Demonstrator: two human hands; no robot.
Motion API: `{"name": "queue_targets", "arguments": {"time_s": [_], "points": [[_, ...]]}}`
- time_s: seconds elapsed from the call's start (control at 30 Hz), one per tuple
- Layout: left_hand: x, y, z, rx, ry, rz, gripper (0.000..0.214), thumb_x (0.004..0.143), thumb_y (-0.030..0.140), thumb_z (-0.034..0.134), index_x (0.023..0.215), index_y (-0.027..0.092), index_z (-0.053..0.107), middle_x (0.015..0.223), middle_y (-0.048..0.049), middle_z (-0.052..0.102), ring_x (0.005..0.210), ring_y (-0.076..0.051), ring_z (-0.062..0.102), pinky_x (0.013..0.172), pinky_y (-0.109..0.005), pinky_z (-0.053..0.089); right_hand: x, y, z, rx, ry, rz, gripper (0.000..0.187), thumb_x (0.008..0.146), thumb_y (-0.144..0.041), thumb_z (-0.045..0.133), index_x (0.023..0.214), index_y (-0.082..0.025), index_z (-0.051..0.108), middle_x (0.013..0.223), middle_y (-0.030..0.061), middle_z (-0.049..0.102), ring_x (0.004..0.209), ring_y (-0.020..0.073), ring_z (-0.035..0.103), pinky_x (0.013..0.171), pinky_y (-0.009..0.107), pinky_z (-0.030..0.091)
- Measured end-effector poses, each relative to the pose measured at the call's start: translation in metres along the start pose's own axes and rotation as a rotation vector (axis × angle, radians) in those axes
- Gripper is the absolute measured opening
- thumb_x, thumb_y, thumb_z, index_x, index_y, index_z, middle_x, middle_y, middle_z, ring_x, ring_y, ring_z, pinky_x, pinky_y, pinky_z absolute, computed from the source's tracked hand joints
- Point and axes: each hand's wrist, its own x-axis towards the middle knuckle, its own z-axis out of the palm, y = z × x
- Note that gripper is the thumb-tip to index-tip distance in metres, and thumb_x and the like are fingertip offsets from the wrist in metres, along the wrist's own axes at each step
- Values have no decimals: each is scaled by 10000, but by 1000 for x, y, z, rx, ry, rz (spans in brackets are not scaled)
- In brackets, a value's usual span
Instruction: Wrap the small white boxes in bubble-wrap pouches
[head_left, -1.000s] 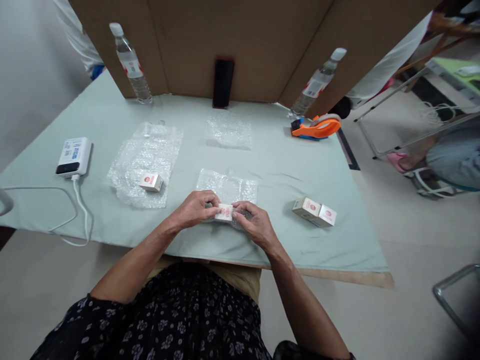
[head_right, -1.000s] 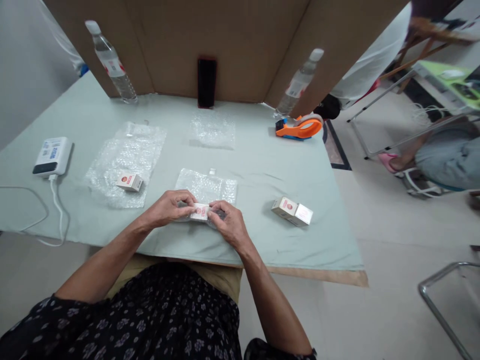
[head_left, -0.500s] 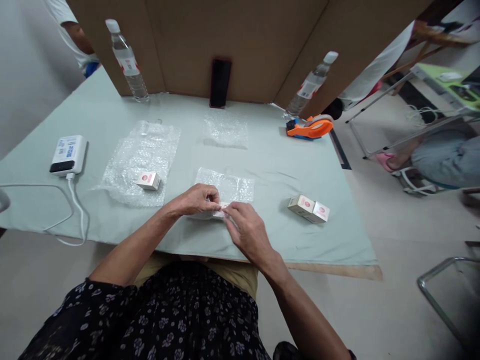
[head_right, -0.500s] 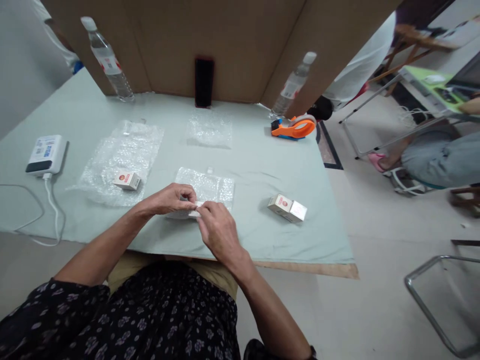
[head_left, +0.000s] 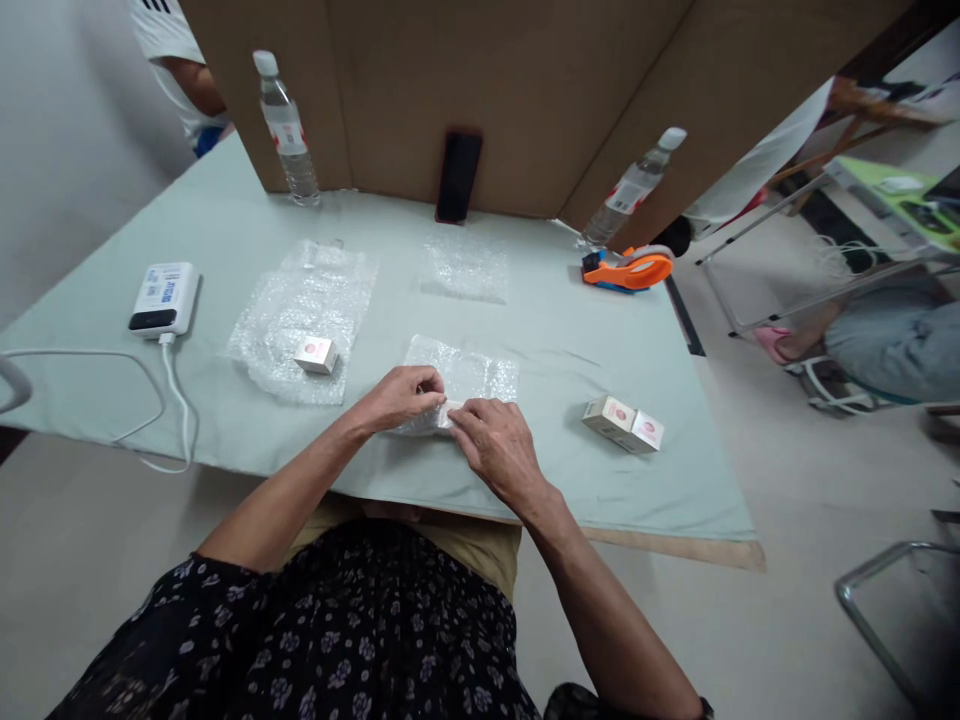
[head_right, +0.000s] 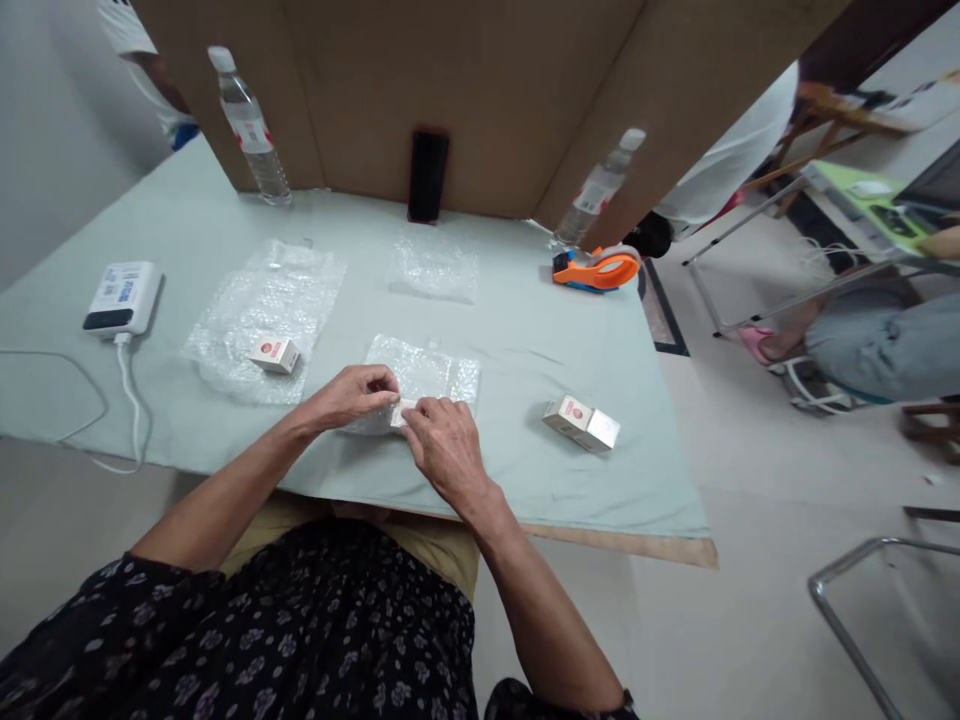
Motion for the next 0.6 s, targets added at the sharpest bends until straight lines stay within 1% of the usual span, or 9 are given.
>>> {"name": "queue_targets", "arguments": {"time_s": [0.07, 0.13, 0.17, 0.23, 0.3, 0.37, 0.43, 0.53, 0.6], "points": [[-14, -3, -6, 55, 166, -62, 256, 811, 424, 627, 893, 184, 655, 876, -29, 682, 800, -164, 605, 754, -297, 483, -1, 0, 1, -17, 12, -14, 168, 966, -247, 577, 1081, -202, 692, 993, 69, 700, 861, 210, 554, 762, 356, 341], [-34, -7, -13, 113, 288, -190, 416, 793, 525, 643, 1018, 176, 655, 935, -58, 691, 846, -194, 626, 797, -331, 499, -1, 0, 1, -27, 23, -21, 170, 968, -249, 574, 1084, -199, 689, 991, 69, 700, 856, 210, 547, 763, 356, 334], [-45, -9, -15, 135, 308, -265, 493, 780, 563, 646, 1072, 165, 648, 952, -73, 692, 849, -205, 632, 799, -344, 504, -1, 0, 1, -30, 28, -23, 168, 968, -251, 574, 1079, -195, 688, 987, 69, 700, 855, 211, 544, 765, 356, 332], [-61, -11, -16, 187, 290, -399, 613, 746, 596, 660, 1158, 143, 627, 986, -98, 693, 823, -219, 638, 783, -362, 508, -1, 0, 1, -35, 34, -30, 161, 969, -256, 572, 1058, -189, 688, 977, 66, 698, 849, 211, 539, 765, 356, 329], [-68, -12, -13, 235, 253, -471, 656, 729, 591, 669, 1202, 139, 607, 983, -100, 698, 806, -226, 640, 772, -366, 502, 0, 1, 0, -37, 33, -39, 153, 970, -259, 569, 1035, -187, 688, 967, 64, 695, 843, 211, 537, 762, 357, 325], [-65, -11, -8, 278, 231, -484, 621, 732, 578, 666, 1181, 153, 609, 910, -77, 703, 787, -228, 641, 745, -351, 488, 1, 2, 0, -34, 25, -47, 150, 973, -260, 563, 1026, -191, 686, 961, 64, 693, 840, 211, 535, 760, 359, 323], [-57, -11, -4, 320, 227, -461, 549, 724, 562, 678, 1104, 169, 625, 816, -51, 691, 744, -221, 633, 686, -323, 461, 1, 2, 0, -28, 13, -48, 151, 977, -263, 556, 1028, -196, 681, 955, 64, 690, 840, 212, 535, 762, 361, 324], [-42, -12, -2, 357, 244, -424, 386, 695, 484, 712, 923, 182, 635, 717, -22, 649, 669, -194, 592, 601, -282, 400, 1, 1, -1, -32, 0, -39, 141, 979, -265, 549, 1013, -203, 672, 950, 63, 686, 836, 214, 533, 759, 361, 319], [-36, -12, -1, 335, 196, -428, 253, 705, 416, 695, 769, 186, 612, 649, 1, 601, 619, -167, 546, 569, -267, 358, 1, 0, -1, -40, -1, -37, 132, 981, -261, 542, 995, -210, 663, 956, 65, 684, 836, 215, 532, 757, 361, 313]]}}
